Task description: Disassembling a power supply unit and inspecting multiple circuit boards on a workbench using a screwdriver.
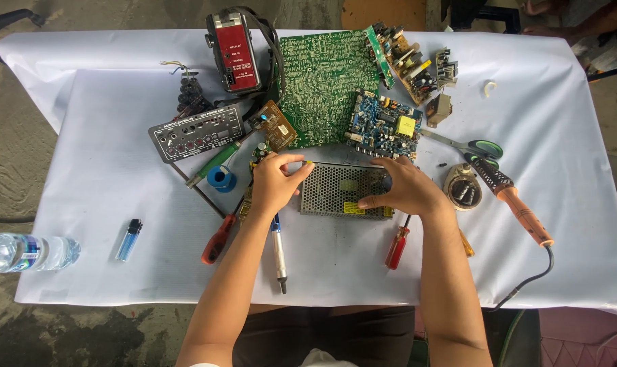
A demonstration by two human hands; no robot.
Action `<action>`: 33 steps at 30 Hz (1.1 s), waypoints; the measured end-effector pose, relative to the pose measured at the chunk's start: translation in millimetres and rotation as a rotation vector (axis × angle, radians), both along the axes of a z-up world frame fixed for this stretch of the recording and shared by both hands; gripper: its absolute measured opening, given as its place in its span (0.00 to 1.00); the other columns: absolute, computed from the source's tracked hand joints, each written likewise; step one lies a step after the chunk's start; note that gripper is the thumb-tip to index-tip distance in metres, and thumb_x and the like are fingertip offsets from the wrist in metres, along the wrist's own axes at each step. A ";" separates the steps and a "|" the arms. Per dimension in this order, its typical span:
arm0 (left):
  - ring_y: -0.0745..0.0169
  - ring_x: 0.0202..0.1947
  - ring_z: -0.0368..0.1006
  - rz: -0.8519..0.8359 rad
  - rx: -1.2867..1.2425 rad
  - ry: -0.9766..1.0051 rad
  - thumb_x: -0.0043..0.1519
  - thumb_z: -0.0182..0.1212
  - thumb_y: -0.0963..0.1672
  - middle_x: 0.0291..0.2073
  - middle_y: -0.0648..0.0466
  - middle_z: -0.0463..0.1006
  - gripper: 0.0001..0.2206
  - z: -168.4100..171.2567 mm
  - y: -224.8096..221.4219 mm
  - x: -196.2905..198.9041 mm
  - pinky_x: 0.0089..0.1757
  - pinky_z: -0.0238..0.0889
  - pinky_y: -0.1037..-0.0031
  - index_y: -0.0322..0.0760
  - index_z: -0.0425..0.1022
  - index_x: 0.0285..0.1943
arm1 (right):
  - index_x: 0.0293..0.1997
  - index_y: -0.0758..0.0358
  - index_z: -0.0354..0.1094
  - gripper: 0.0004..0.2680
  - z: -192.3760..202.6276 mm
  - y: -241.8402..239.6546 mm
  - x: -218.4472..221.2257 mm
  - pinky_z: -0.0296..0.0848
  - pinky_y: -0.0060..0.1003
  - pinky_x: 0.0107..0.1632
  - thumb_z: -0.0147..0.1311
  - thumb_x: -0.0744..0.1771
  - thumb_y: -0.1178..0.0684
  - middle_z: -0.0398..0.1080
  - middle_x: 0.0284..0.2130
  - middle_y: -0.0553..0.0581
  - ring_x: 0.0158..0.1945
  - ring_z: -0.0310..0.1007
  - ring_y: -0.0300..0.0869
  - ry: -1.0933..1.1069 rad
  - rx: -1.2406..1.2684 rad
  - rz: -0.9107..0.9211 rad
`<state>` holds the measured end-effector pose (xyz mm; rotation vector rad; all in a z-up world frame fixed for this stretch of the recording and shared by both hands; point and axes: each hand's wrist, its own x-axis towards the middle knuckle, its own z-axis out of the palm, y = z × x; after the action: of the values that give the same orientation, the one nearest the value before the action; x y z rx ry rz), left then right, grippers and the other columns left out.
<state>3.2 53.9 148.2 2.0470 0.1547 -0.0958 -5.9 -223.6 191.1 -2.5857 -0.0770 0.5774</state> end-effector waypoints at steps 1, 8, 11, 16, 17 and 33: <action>0.70 0.18 0.77 -0.003 -0.001 0.000 0.54 0.73 0.51 0.26 0.59 0.67 0.17 4.7 -0.2 -0.9 0.23 0.72 0.85 0.45 0.84 0.49 | 0.70 0.53 0.63 0.41 0.2 0.3 0.9 0.75 0.61 0.53 0.72 0.53 0.26 0.67 0.56 0.68 0.56 0.73 0.66 0.000 -0.001 -0.003; 0.60 0.25 0.78 0.000 -0.279 0.156 0.57 0.71 0.43 0.31 0.53 0.63 0.18 9.0 0.0 1.4 0.27 0.81 0.71 0.28 0.79 0.54 | 0.68 0.54 0.66 0.39 -1.8 -1.6 7.0 0.75 0.58 0.51 0.74 0.53 0.30 0.68 0.56 0.70 0.56 0.73 0.65 -0.005 0.044 -0.070; 0.60 0.25 0.77 -0.014 -0.313 0.171 0.57 0.71 0.43 0.31 0.53 0.62 0.19 16.1 1.5 -3.2 0.29 0.81 0.68 0.25 0.79 0.55 | 0.68 0.53 0.66 0.39 -1.9 -0.8 5.0 0.75 0.57 0.50 0.74 0.53 0.29 0.67 0.56 0.70 0.56 0.73 0.65 -0.007 0.047 -0.083; 0.63 0.23 0.77 -0.004 -0.308 0.171 0.55 0.72 0.42 0.30 0.54 0.61 0.19 33.7 1.8 -9.8 0.29 0.81 0.70 0.23 0.78 0.53 | 0.67 0.55 0.67 0.38 2.9 0.0 3.1 0.75 0.58 0.49 0.75 0.53 0.31 0.67 0.56 0.71 0.56 0.73 0.66 -0.024 0.041 -0.118; 0.61 0.22 0.77 0.002 -0.311 0.163 0.55 0.73 0.43 0.29 0.53 0.61 0.21 35.6 1.1 -10.6 0.27 0.81 0.71 0.23 0.78 0.53 | 0.67 0.57 0.66 0.38 5.8 1.1 1.5 0.75 0.58 0.52 0.75 0.53 0.31 0.67 0.56 0.71 0.58 0.72 0.65 -0.013 0.030 -0.128; 0.52 0.21 0.78 -0.177 -0.166 -0.081 0.56 0.73 0.46 0.24 0.45 0.65 0.18 -18.9 4.8 -5.1 0.21 0.78 0.73 0.20 0.81 0.42 | 0.69 0.61 0.61 0.39 7.7 -7.8 -0.1 0.71 0.64 0.58 0.74 0.54 0.33 0.74 0.51 0.71 0.61 0.69 0.65 0.039 -0.059 -0.152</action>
<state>-1.9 58.7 129.3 1.8920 -0.0831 -0.1311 -6.0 -231.4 198.8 -2.6075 0.1510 0.5814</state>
